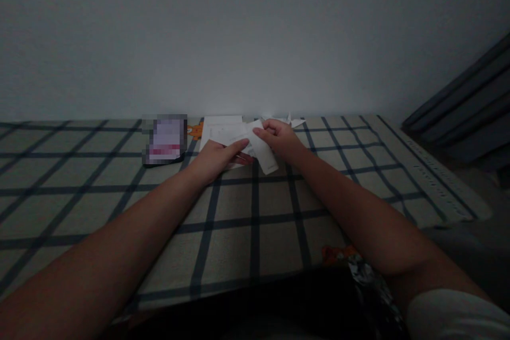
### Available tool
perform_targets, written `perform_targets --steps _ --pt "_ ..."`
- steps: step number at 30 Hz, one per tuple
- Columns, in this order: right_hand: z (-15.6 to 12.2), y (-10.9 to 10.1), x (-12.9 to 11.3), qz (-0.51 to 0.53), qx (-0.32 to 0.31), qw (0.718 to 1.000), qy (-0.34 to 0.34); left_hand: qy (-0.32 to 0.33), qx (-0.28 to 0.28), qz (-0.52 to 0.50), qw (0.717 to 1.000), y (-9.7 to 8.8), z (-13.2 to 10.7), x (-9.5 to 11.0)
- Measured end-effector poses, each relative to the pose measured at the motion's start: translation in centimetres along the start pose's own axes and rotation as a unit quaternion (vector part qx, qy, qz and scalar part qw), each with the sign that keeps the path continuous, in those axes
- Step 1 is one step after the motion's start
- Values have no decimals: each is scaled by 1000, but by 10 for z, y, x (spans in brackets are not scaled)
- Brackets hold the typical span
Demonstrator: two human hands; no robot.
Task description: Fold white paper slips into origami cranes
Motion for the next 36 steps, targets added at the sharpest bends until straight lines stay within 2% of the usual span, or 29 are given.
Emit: perform_targets --steps 5,11,19,25,28,30,32,36 --pt "0 -6 -6 -81 25 996 -26 -14 12 7 1000 3 -3 -2" --pt "0 -8 -9 -98 33 994 -32 -23 18 41 999 6 -9 0" --pt "0 -5 -15 -125 29 990 -63 -9 31 12 999 6 -9 1" --pt "0 -5 -17 -106 36 991 -80 -8 17 -4 1000 6 -7 0" --pt "1 -3 -15 -74 20 995 -63 14 18 -33 999 -2 -4 8" --pt "1 -2 -13 -61 5 997 -53 42 59 -67 995 -17 -3 17" --pt "0 -2 -12 -54 -11 997 -52 41 82 -77 993 -28 -2 22" --pt "0 3 -11 -48 -58 995 -61 11 63 0 998 -31 1 25"
Point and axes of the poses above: each hand's wrist, its own z-axis towards the middle knuckle, its own y-axis out of the palm, x = y × z, the point moved 9 cm from there along z, towards the middle knuckle, and after that the axes turned 11 degrees about -y, right-handed, at the moved point
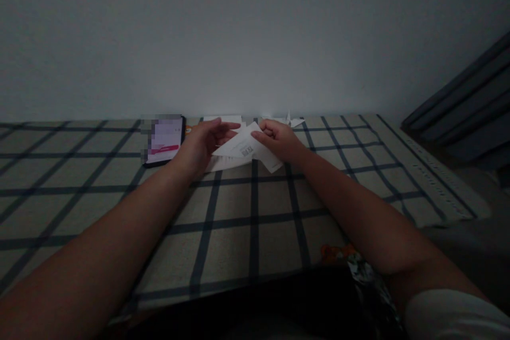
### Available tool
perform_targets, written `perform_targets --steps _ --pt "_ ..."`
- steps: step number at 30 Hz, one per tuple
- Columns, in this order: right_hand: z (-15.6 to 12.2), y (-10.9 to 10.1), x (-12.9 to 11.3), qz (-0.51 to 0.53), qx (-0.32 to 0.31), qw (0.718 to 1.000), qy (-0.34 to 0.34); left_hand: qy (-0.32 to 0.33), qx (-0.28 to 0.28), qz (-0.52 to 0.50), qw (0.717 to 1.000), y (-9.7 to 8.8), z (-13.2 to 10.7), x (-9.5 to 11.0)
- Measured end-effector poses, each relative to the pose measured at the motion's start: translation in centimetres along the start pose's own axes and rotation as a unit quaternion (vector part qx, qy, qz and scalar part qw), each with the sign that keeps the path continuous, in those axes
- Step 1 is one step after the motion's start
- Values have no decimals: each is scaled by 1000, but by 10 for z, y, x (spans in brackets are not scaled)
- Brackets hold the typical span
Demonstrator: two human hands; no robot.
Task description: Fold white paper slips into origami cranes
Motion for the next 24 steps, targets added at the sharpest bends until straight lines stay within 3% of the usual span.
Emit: perform_targets --steps 2,5,9,14,17,20,24 --pt "0 4 -1 -11 -26 1000 -6 33 -9 104 994 6 -3 4" --pt "0 7 -2 -32 -46 998 -9 106 -30 289 951 23 -10 8" --pt "0 4 -1 -36 -25 999 7 146 3 369 918 25 -12 7" --pt "1 -3 11 17 24 999 36 125 70 243 959 5 -6 10" --pt "-3 -3 33 122 58 984 119 105 82 141 981 -3 -3 9" --pt "-4 -2 43 203 85 964 152 57 50 64 995 0 2 -2" --pt "-4 1 42 225 80 958 157 -37 -11 26 999 9 7 -24"
Point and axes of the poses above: each hand's wrist, its own z-axis towards the middle knuckle, its own y-axis out of the palm, x = y × z, the point moved 9 cm from there along z, towards the middle knuckle, and after that the axes turned 11 degrees about -y, right-handed, at the moved point
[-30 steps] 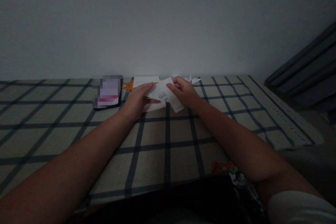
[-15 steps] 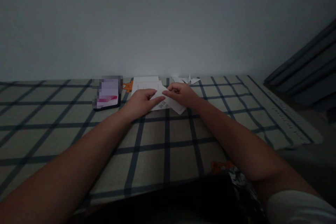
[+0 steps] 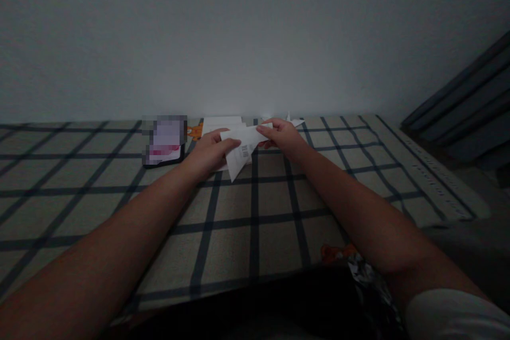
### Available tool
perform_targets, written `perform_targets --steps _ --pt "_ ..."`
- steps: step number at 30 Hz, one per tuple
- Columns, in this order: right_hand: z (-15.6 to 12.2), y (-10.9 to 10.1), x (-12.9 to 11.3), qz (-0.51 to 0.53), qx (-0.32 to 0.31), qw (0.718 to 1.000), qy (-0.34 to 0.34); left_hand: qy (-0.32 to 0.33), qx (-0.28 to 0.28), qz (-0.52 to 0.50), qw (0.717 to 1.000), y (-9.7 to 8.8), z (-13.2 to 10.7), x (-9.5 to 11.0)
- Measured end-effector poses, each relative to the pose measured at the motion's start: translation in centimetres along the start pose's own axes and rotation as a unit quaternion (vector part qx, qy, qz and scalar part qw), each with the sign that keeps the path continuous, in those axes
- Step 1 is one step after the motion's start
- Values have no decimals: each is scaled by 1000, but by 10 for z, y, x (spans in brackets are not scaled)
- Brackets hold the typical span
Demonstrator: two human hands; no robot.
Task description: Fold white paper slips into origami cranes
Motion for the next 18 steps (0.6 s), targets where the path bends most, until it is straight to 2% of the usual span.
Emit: perform_targets --steps 7,18 --pt "-2 6 -2 6 -31 999 -16 63 28 53 996 -3 -6 10" --pt "-1 5 3 21 -30 999 -13 71 15 32 997 -3 -3 8"
Point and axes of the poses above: each hand's wrist, its own z-axis towards the middle knuckle, its own y-axis out of the palm, x = y × z, the point moved 9 cm from there along z, towards the middle knuckle, and after that the axes turned 11 degrees about -y, right-handed, at the moved point
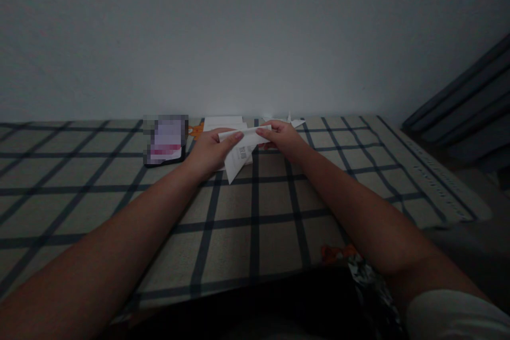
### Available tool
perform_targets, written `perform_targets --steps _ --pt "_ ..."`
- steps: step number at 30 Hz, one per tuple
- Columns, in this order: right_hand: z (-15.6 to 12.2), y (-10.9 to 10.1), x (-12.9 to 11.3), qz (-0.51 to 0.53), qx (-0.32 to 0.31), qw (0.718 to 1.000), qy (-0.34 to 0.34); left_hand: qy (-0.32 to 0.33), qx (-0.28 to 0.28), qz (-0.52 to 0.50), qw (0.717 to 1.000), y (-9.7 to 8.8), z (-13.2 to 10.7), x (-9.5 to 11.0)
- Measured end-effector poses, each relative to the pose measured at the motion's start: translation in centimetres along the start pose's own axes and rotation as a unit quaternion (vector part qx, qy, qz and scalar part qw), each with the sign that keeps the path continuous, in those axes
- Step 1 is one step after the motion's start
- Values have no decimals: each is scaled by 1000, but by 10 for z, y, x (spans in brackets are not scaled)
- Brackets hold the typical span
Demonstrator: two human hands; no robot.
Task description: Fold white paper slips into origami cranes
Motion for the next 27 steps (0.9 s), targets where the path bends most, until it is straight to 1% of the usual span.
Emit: perform_targets --steps 10,16,23,27 --pt "1 1 -1 -3 6 1000 -10 -9 -10 -41 999 1 -1 0" --pt "0 1 -4 -14 19 1000 -8 -16 -4 -54 998 0 -2 2" --pt "0 2 -4 12 11 1000 -15 10 10 -68 998 -4 2 1" --pt "0 4 -4 8 0 1000 -11 16 17 -61 998 -5 2 2"
Point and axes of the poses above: each hand's wrist, its own z-axis towards the middle knuckle, its own y-axis out of the palm, x = y × z, the point moved 9 cm from there along z, towards the middle knuckle, and after that the axes turned 11 degrees about -y, right-handed, at the moved point
